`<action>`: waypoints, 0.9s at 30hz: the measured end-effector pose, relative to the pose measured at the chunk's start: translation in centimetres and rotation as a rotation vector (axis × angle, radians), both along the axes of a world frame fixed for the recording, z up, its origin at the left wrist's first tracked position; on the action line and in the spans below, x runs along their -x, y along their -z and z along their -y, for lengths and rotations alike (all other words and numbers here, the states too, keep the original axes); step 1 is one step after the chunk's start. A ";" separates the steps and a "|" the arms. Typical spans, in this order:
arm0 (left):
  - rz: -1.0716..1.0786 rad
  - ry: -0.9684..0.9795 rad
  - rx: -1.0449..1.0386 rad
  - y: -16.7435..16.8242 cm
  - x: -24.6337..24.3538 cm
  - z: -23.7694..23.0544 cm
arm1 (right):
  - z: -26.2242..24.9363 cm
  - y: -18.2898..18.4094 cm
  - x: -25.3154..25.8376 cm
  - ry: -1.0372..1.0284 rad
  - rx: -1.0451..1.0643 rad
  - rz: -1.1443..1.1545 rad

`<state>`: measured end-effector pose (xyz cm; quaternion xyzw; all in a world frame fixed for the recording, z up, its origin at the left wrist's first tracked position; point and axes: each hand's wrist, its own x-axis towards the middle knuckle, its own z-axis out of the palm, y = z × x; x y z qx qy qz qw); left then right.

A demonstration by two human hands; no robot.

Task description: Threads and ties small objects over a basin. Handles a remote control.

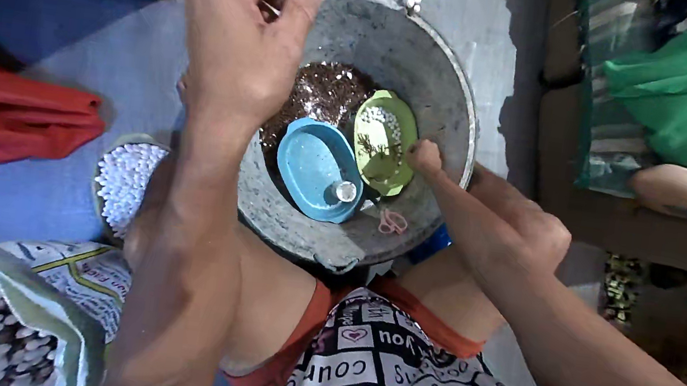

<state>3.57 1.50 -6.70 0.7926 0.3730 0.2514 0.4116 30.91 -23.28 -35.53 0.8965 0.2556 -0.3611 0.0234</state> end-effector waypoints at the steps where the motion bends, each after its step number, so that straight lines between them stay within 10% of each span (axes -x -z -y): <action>1: -0.052 0.020 -0.035 0.3 -0.3 0.2 | -0.3 0.0 1.0 0.012 0.006 -0.017; 13: -0.255 0.132 -0.168 1.5 -2.5 1.6 | -2.1 6.4 6.0 -0.293 -0.211 -0.151; 27: -0.293 0.184 -0.190 1.8 -3.2 2.0 | -2.5 7.9 5.3 -0.094 -0.394 -0.168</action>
